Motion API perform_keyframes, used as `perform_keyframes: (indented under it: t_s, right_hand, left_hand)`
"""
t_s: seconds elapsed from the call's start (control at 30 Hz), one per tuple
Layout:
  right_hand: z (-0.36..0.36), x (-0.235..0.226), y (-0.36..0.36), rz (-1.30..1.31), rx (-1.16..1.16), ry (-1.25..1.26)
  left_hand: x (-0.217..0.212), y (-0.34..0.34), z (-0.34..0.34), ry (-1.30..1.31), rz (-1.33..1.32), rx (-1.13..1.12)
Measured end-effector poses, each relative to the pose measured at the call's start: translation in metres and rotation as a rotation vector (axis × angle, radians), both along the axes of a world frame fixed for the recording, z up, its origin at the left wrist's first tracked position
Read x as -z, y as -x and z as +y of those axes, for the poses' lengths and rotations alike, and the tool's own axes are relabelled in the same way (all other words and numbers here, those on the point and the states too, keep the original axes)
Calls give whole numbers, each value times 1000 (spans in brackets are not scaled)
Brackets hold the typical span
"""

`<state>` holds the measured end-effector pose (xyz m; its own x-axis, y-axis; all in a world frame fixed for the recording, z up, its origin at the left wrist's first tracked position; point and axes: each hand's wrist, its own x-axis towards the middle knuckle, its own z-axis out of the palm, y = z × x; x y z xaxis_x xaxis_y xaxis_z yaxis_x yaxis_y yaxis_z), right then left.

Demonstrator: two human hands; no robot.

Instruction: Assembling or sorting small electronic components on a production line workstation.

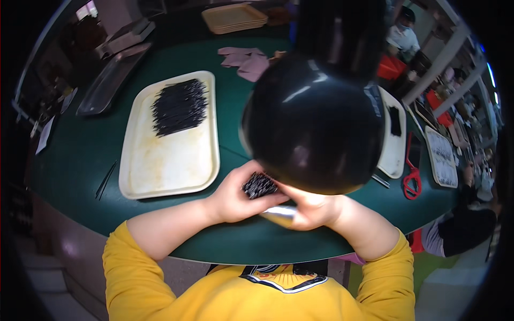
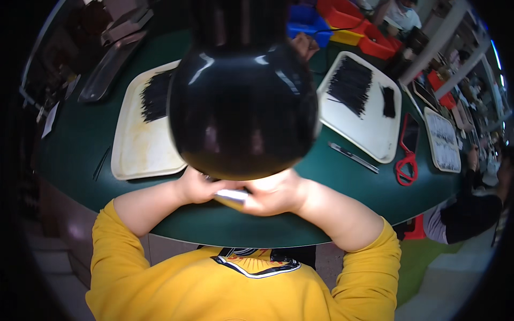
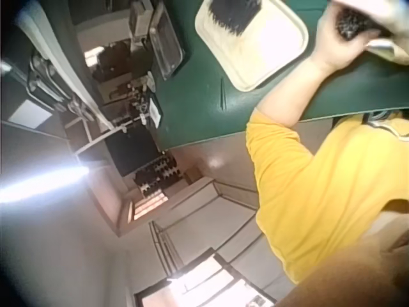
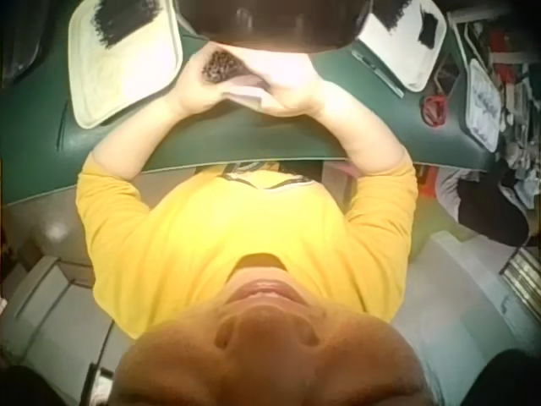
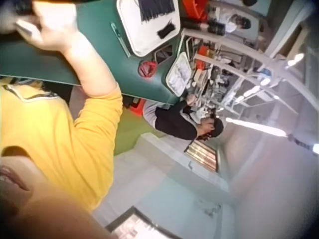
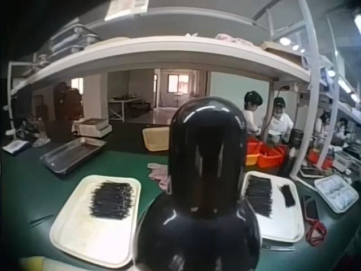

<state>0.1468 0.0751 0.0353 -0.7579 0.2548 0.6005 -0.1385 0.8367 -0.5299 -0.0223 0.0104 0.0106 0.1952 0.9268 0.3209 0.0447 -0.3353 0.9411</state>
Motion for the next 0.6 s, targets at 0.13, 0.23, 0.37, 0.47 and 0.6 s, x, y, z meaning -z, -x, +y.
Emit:
perform_keyframes:
  t_s: [0.13,0.23,0.37,0.47,0.6]
  right_hand:
    - [1,12,21,68,-24,-147]
    - [-1,4,13,185,9,-139]
    - [-3,2,12,111,-75,-224]
    - [-3,3,3,122,-3,-91]
    - [11,10,4,-125,-56,526]
  left_hand:
    - [16,7,-6,-29,32,-38]
    - [19,2,-8,62,-85,-102]
    - [22,8,-3,-375,403,-57]
    - [21,0,-6,-5,-57,-62]
    - [7,0,-1,51,-228,-37]
